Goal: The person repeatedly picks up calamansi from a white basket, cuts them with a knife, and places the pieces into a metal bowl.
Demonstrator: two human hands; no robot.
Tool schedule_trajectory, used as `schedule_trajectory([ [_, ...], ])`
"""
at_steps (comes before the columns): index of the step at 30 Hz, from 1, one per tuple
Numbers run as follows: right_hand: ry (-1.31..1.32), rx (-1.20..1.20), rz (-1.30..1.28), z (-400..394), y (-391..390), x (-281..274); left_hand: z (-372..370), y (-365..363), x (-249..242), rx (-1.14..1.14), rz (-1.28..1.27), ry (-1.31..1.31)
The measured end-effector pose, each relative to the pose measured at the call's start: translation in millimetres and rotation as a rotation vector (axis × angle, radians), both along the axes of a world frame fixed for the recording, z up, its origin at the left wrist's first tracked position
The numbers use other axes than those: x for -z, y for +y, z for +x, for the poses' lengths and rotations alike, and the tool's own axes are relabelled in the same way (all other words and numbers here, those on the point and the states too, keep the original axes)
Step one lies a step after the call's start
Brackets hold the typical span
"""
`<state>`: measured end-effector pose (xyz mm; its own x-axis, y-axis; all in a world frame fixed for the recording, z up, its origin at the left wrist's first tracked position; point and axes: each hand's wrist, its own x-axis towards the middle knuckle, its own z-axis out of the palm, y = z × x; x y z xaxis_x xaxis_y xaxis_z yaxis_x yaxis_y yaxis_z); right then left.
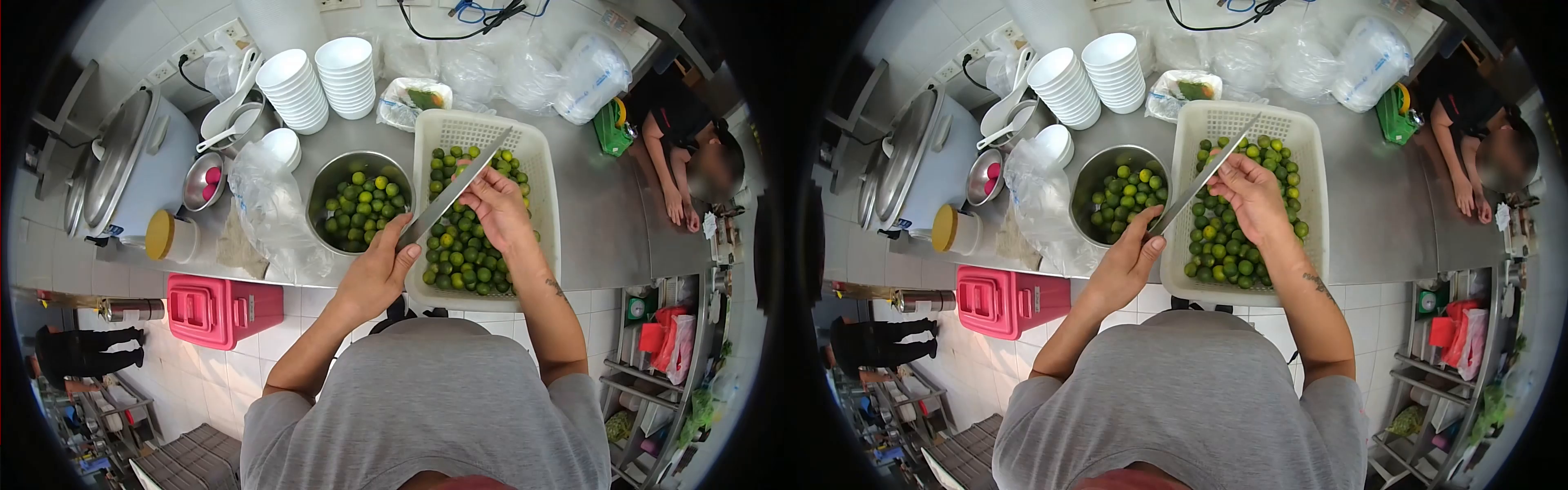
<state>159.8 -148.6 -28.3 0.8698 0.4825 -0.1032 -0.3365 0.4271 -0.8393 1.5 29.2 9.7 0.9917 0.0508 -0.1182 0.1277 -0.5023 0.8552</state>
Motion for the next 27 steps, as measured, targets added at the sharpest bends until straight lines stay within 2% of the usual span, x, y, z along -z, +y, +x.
schedule_trajectory([
  [7, -0.017, 0.011, 0.044, -14, 19, 7, -4, -2, -1, -0.011, 0.092, -0.066],
  [12, -0.105, -0.086, -0.089, -38, 39, 9, 1, -1, -6, -0.063, 0.148, 0.005],
  [15, -0.154, -0.114, -0.134, -44, 46, 7, 0, 3, 3, -0.075, 0.174, -0.107],
  [18, -0.242, -0.204, -0.201, -52, 51, 8, 4, 10, 13, -0.088, 0.095, -0.248],
  [21, -0.249, -0.265, -0.201, -56, 58, 12, 5, 15, 0, -0.116, -0.041, -0.060],
  [23, -0.210, -0.283, -0.212, -56, 59, 3, 5, 18, -3, -0.119, -0.065, -0.089],
  [26, -0.248, -0.267, -0.362, -37, 49, -15, 2, 26, 1, -0.147, 0.006, -0.117],
  [27, -0.469, -0.236, -0.534, -16, 39, -7, 1, 29, 4, -0.160, 0.048, -0.125],
])
